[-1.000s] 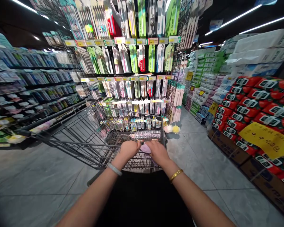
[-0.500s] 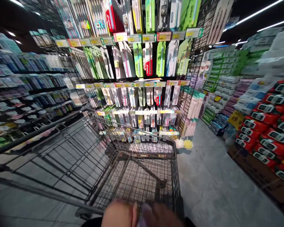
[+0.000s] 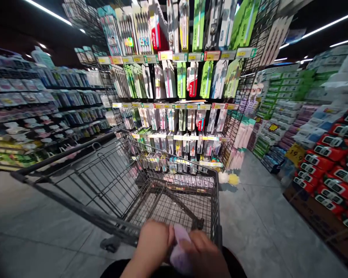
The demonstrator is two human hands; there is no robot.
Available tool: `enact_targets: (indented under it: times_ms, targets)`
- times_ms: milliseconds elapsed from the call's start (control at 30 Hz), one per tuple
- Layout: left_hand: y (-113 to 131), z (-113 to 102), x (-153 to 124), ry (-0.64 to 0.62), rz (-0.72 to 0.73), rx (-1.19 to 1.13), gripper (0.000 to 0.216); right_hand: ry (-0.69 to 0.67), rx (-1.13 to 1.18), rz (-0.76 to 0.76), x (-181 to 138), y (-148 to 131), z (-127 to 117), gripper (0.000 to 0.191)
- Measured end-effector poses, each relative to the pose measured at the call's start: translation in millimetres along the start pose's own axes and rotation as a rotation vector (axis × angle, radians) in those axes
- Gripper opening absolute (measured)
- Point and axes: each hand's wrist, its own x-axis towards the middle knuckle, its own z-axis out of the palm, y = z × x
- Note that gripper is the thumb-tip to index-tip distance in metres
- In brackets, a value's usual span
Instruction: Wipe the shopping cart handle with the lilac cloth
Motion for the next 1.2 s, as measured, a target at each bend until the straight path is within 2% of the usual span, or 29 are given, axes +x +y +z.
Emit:
enact_targets:
  times_ms: [167,233,367,500,633,700,800,900,967,1067,1133,1200]
  targets:
    - [5,-18,-23,0.102,0.053,0.121,0.055,-0.145,-0.084,0.022,-9,-26,-42,0.059]
    - [5,-20,-29,0.123,0.074,0.148,0.055,-0.139,-0.121,0.05,-19,-32,-49,0.059]
    - [12,-23,-38,0.151,0.063,0.168,0.053,0.011,-0.164,0.001,-37,-37,-37,0.062]
    - [39,-19,-48,0.243,0.023,0.099,0.05,0.054,0.011,-0.073,-36,-22,-40,0.062]
    - [78,-2,-58,0.332,0.087,-0.089,0.039,0.223,0.006,0.114,-32,-8,-50,0.065]
    - [88,6,-63,0.372,0.105,-0.129,0.028,0.264,0.002,0.142,-38,-10,-48,0.062]
    - [88,12,-68,0.385,0.127,-0.138,0.018,0.21,0.073,0.052,-53,-15,-44,0.048]
    - [81,13,-74,0.405,0.136,-0.134,0.024,0.133,0.1,-0.007,-56,-5,-50,0.045]
    - [79,12,-77,0.427,0.133,-0.139,0.028,0.145,0.044,0.039,-49,6,-56,0.05]
    - [78,11,-80,0.434,0.124,-0.146,0.028,0.249,-0.061,0.15,-37,12,-58,0.057]
    - [77,13,-81,0.427,0.118,-0.144,0.025,0.237,-0.054,0.093,-38,4,-52,0.056]
    - [76,14,-83,0.417,0.123,-0.142,0.022,0.152,-0.013,-0.037,-44,-6,-47,0.054]
